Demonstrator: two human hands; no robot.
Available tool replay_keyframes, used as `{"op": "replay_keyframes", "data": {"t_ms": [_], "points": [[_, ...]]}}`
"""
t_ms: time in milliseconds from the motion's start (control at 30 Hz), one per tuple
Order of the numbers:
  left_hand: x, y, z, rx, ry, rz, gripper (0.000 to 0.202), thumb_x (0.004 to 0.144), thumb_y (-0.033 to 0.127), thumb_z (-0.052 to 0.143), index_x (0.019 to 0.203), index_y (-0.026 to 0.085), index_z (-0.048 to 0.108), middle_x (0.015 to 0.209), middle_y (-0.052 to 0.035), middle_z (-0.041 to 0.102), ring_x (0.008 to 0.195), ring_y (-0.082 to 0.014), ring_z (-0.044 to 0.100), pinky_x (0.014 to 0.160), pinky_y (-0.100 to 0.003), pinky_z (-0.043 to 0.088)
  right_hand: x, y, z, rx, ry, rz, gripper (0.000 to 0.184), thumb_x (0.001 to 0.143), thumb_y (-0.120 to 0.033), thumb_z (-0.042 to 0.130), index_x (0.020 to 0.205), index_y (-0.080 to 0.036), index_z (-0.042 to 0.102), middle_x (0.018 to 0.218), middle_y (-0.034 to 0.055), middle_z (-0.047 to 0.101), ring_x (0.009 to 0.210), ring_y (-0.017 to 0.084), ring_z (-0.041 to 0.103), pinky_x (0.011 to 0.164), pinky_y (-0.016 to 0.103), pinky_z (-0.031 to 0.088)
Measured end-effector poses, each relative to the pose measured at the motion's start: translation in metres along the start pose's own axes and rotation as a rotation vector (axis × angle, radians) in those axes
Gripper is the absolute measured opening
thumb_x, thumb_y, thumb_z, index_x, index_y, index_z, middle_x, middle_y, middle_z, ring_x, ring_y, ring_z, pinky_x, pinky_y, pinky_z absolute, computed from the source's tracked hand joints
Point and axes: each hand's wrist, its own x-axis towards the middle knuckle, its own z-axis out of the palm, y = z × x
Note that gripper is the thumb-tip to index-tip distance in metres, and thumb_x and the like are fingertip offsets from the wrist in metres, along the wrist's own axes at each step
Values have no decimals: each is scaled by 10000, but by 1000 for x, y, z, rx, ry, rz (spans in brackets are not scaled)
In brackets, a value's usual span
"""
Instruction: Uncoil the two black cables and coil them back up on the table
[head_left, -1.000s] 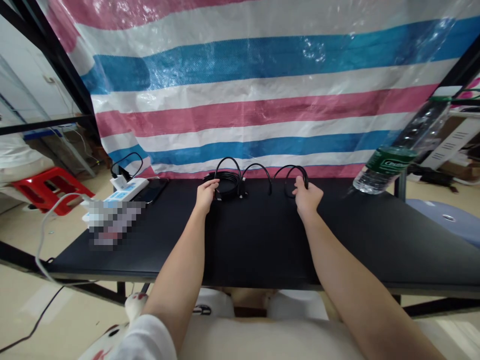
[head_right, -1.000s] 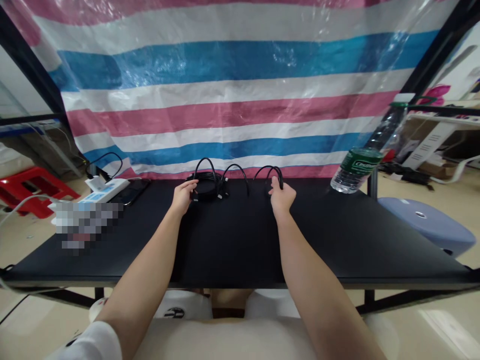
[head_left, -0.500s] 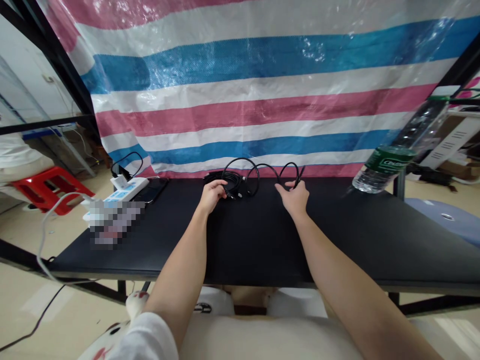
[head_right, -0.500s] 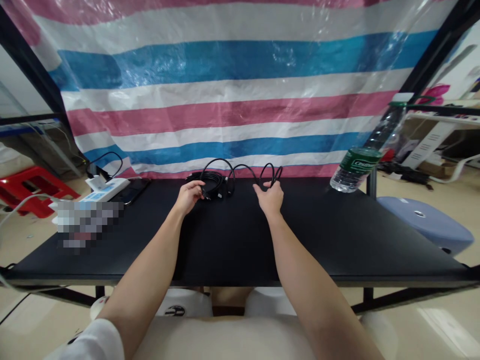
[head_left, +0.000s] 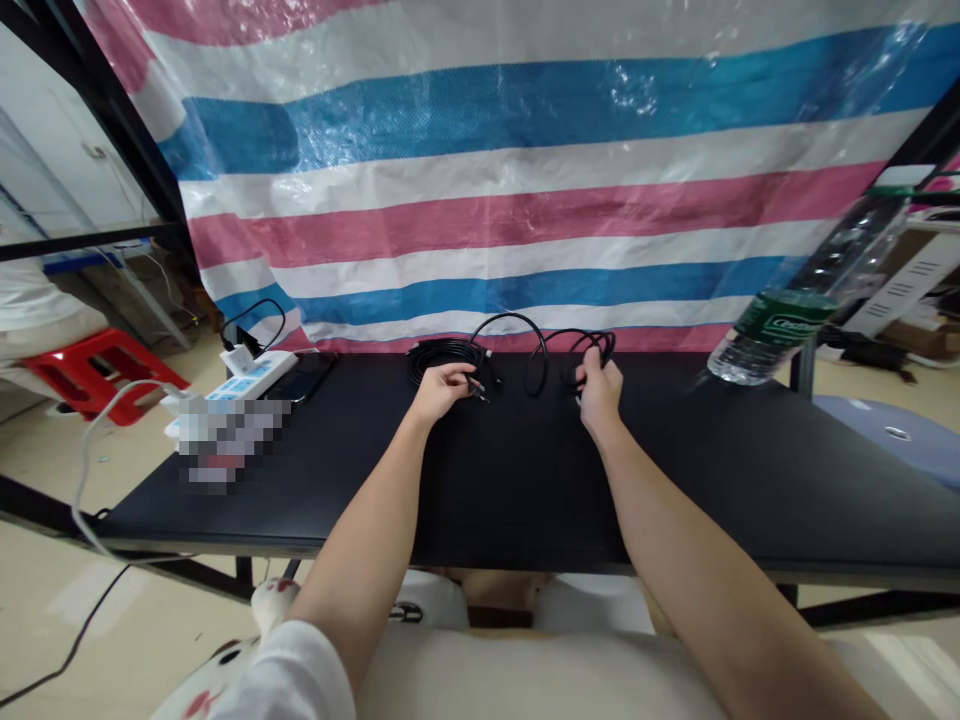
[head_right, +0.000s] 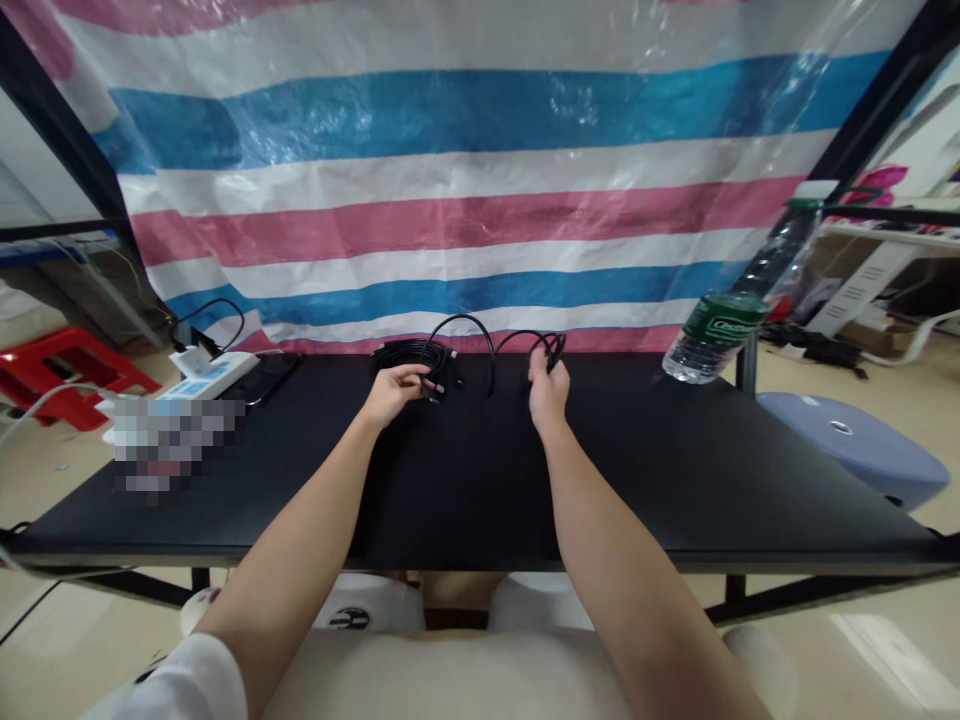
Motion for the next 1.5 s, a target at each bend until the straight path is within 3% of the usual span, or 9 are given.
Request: {"op": "replay_keyframes", "data": {"t_ms": [133, 233, 367, 533, 833, 1000, 1100, 1233, 1500], "points": [[0, -5, 5, 56, -25, -12, 231, 492, 55, 666, 705, 144, 661, 458, 70, 539, 646, -174, 673, 701, -299, 507, -10, -1, 1, -249, -115, -171, 441, 490, -425, 799, 742, -221, 499, 704, -39, 552, 669, 140, 524, 670, 299, 454], [-1, -4, 6, 70, -43, -9, 216, 506, 38, 642, 691, 147, 660, 446, 71, 538, 626, -151, 656, 666, -264, 486, -16, -10, 5, -331, -110, -168, 305, 565, -384, 746, 659, -222, 505, 653, -28, 550, 648, 151, 527, 689, 318, 450], [-3, 2, 9, 63, -74, 14, 165, 565, 70, 637, 707, 150, 668, 501, 33, 607, 561, -117, 609, 551, -217, 431, -16, -20, 9, -64, -67, 36, 346, 678, -465, 674, 557, -239, 442, 463, -60, 432, 463, 116, 426, 519, 278, 380], [-4, 0, 21, 23, -8, 4, 204, 654, 261, 728, 676, 170, 548, 498, 21, 614, 390, -64, 476, 421, -184, 321, -18, -29, 12, 408, -353, 297, 541, 700, -622, 679, 515, -240, 344, 382, -99, 219, 382, 86, 262, 397, 232, 246], [-10, -1, 46, 62, 102, -172, 715, 728, 433, 732, 1285, 178, 361, 443, 110, 530, 300, -92, 454, 355, -182, 291, -34, -33, 21, 663, -534, 418, 694, 723, -558, 716, 498, -197, 168, 404, -67, 213, 436, 96, 304, 444, 229, 321], [-16, 4, 48, 185, 14, -224, 465, 644, 405, 801, 986, 168, 594, 439, 88, 498, 331, -82, 450, 350, -195, 288, -35, -36, 15, 658, -643, 469, 675, 689, -577, 735, 495, -208, 204, 380, -81, 172, 405, 90, 247, 402, 212, 274], [-16, 2, 48, 131, -37, -184, 315, 637, 391, 796, 704, 166, 586, 474, 65, 510, 378, -63, 457, 390, -194, 327, -34, -35, 17, 567, -605, 486, 632, 692, -683, 664, 507, -227, 267, 371, -92, 194, 384, 88, 246, 381, 212, 265], [-11, -3, 50, -125, 17, -143, 421, 671, 506, 748, 609, 174, 498, 491, 48, 509, 468, -91, 529, 519, -240, 461, -37, -30, 27, 158, -384, 377, 567, 673, -722, 638, 517, -243, 376, 381, -73, 344, 378, 100, 364, 414, 242, 348], [-2, 2, 37, -484, 280, -207, 445, 738, 561, 654, 618, 218, 397, 412, 126, 175, 334, -44, 219, 347, -182, 266, -44, -27, 43, -626, -300, -61, 146, 742, -342, 578, 643, -240, 547, 723, 63, 677, 791, 251, 651, 711, 329, 480]]}}
